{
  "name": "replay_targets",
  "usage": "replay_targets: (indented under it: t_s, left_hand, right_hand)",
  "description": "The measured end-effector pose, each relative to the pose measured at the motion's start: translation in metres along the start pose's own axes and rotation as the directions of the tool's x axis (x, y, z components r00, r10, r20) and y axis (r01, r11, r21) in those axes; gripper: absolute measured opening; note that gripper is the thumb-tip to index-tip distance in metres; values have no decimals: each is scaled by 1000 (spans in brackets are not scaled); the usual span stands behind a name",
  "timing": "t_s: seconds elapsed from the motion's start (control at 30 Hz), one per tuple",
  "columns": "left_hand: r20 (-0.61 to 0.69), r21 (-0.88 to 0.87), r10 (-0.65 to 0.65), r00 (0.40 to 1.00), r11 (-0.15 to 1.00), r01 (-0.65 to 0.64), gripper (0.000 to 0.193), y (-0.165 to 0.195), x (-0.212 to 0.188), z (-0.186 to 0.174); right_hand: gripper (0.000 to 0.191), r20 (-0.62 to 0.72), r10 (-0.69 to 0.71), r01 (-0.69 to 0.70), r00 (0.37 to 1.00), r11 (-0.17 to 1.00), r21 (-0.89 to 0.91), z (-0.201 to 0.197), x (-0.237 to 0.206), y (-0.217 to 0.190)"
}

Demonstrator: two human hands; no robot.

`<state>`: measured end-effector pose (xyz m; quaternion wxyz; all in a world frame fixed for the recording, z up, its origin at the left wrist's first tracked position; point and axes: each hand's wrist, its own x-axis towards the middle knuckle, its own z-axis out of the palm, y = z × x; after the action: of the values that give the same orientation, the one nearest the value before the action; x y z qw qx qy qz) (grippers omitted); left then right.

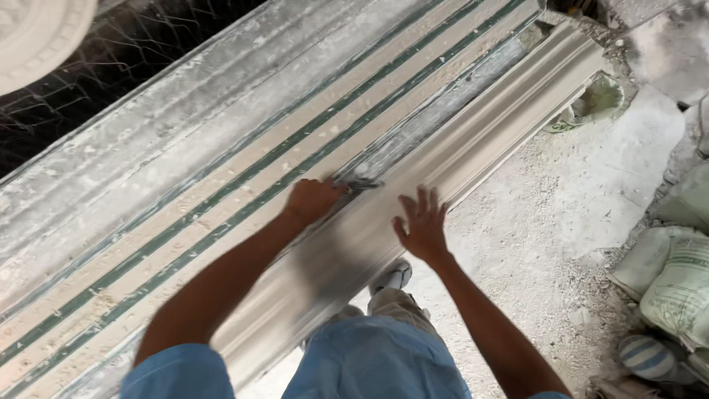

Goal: The person uses a metal scraper to smooth the surface of a long, white, molded molding piece resting on a workbench. They repeatedly scrape along the length of the molding to remove excess material and refine the surface finish.

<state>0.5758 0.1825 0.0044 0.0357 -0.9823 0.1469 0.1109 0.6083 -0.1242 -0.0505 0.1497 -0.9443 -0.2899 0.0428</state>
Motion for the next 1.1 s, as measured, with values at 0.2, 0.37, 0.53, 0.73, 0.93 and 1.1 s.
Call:
replay_targets:
  t_s: [0.2,0.37,0.53,0.73,0.93,1.1]
  left_hand:
    - [172,67,28,985,997,-40,58,-7,-22,-2]
    - [60,27,36,998,999,-38,47,24,111,-13]
    - [34,9,44,998,999,-44,49,42,215,-39]
    - [60,-56,102,993,994,-99,54,44,231,-37]
    - [-224,-143,30,974,988,-63,24,97,421,-78]
    - [-182,-85,119,976,987,-136,18,88,435,-81]
  right_hand:
    - [90,42,-89,89,995,996,18,-23,38,93]
    - [88,57,-42,41,997,999,17,-19,36,91]
    - [68,142,-44,34,989,996,77,-42,66,146]
    - [85,-65,-62,62,996,998,5,-95,143,276]
    - [85,208,72,-64,976,997,-43,-110,182,323]
    - [72,112,30,-38,993,996,75,-122,202,374]
